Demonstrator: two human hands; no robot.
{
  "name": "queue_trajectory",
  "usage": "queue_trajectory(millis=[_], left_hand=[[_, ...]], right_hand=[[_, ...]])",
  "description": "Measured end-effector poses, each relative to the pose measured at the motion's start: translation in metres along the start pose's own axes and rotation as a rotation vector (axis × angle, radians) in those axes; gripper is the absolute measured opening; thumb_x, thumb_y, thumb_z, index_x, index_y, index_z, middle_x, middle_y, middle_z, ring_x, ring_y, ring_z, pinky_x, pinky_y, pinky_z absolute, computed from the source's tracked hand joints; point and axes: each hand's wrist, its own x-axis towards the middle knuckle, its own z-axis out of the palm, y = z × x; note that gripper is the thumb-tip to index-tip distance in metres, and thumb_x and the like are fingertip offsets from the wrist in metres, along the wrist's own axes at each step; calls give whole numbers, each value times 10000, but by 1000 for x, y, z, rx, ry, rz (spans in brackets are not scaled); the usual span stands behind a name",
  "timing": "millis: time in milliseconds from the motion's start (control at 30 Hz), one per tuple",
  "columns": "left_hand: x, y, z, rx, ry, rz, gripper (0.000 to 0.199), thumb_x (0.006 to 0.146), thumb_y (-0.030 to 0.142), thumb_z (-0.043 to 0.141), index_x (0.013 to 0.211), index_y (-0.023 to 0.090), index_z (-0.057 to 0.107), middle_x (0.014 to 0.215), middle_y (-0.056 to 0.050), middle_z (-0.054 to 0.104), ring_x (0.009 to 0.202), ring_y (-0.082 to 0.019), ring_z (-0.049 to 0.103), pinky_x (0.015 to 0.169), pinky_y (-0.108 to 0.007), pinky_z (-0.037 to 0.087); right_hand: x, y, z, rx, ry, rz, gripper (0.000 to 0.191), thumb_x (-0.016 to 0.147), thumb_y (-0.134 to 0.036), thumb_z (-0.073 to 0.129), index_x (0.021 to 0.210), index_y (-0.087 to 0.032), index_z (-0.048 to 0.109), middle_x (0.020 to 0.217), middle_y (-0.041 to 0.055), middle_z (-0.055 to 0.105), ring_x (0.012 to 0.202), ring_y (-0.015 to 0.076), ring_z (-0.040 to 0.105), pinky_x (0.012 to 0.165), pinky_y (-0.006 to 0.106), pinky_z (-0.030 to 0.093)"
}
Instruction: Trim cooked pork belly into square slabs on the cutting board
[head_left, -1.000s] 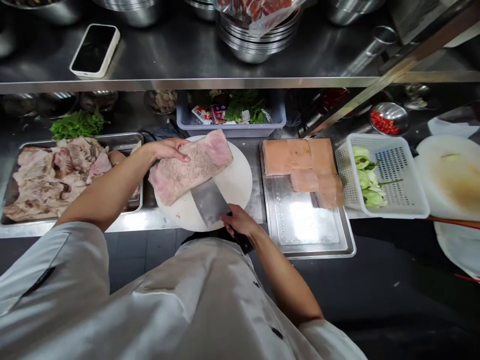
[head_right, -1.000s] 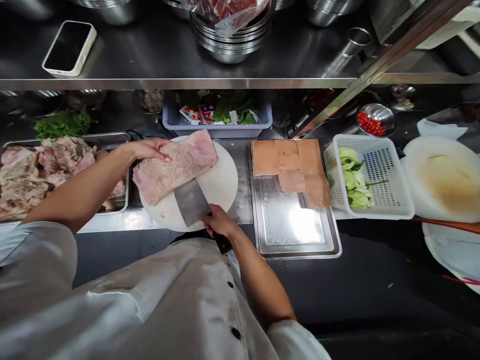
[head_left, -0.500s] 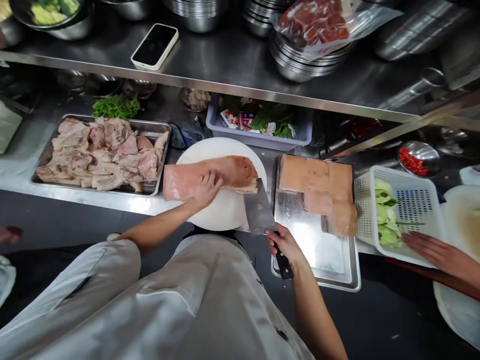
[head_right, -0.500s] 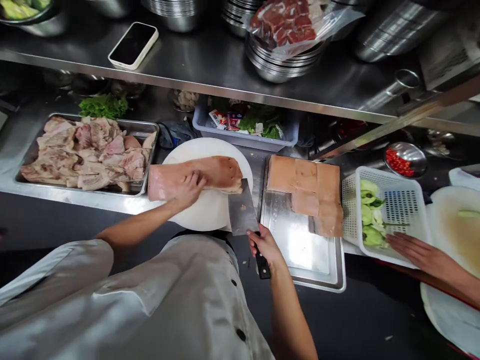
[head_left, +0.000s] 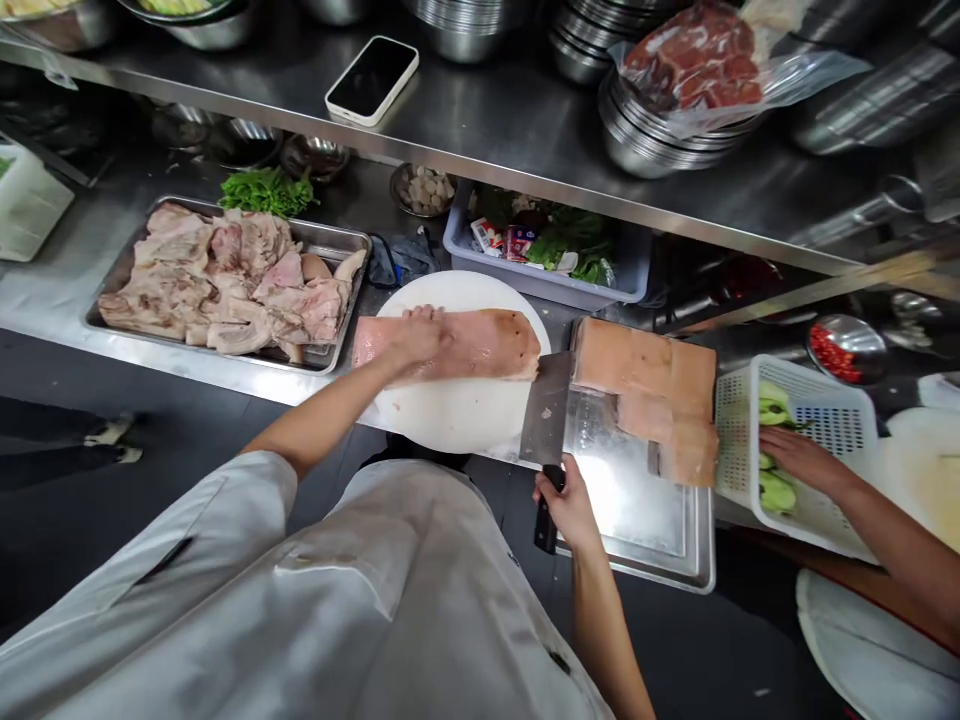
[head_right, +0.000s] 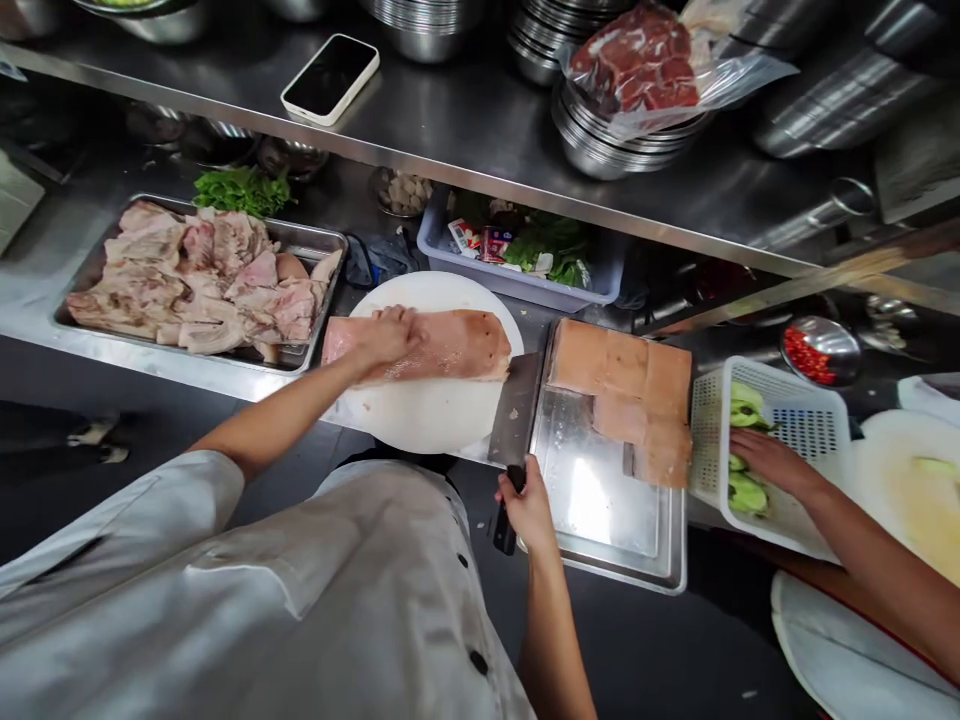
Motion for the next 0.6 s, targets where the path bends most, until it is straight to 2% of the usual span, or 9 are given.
queue_trajectory(millis=[100, 200, 300, 400, 467, 600], left_hand=[[46, -24, -15, -19, -218, 2, 632, 965, 600, 491, 1330, 120, 679, 1351, -226, 680, 1277, -365, 619, 1089, -432, 458], [81, -21, -25, -102, -466, 43, 667, 781, 690, 680, 1186, 166, 760, 1230, -158, 757, 1126, -334, 700, 972, -358, 522], [93, -6, -28, -396, -668, 33, 695, 622, 657, 803, 1121, 174, 790, 1083, -121, 801, 1014, -318, 734, 902, -357, 557], [89, 12, -24, -677, -846, 16, 700, 532, 562, 889, 1106, 170, 798, 998, -111, 814, 1025, -323, 739, 915, -369, 564], [88, 21, -21, -752, -924, 6, 674, 496, 494, 925, 1072, 168, 800, 998, -111, 816, 1054, -330, 737, 943, -378, 560], [101, 33, -17, -881, -853, -7, 741, 502, 455, 927, 1174, 190, 764, 1123, -105, 803, 1085, -320, 735, 953, -391, 559]], right_hand=[[-12, 1, 21, 69, 3, 10, 558, 814, -570, 657, 1227, -253, 455, 670, -83, 600, 508, 148, 597, 493, 258, 466], [-19, 2, 35, 126, 78, 36, 609, 825, -587, 632, 1296, -245, 452, 624, -108, 540, 448, 126, 509, 447, 246, 419], [-24, 4, 40, 185, 109, 56, 651, 810, -576, 653, 1319, -220, 456, 596, -117, 513, 433, 114, 461, 428, 234, 387], [-25, 7, 40, 245, 124, 65, 656, 814, -570, 661, 1319, -200, 463, 593, -115, 518, 430, 113, 463, 424, 231, 375], [-22, 7, 39, 258, 133, 42, 654, 831, -548, 659, 1340, -185, 469, 587, -111, 513, 432, 117, 467, 427, 234, 369], [-3, 1, 25, 205, 115, -43, 664, 863, -511, 627, 1396, -145, 474, 565, -108, 485, 437, 126, 451, 440, 243, 362]])
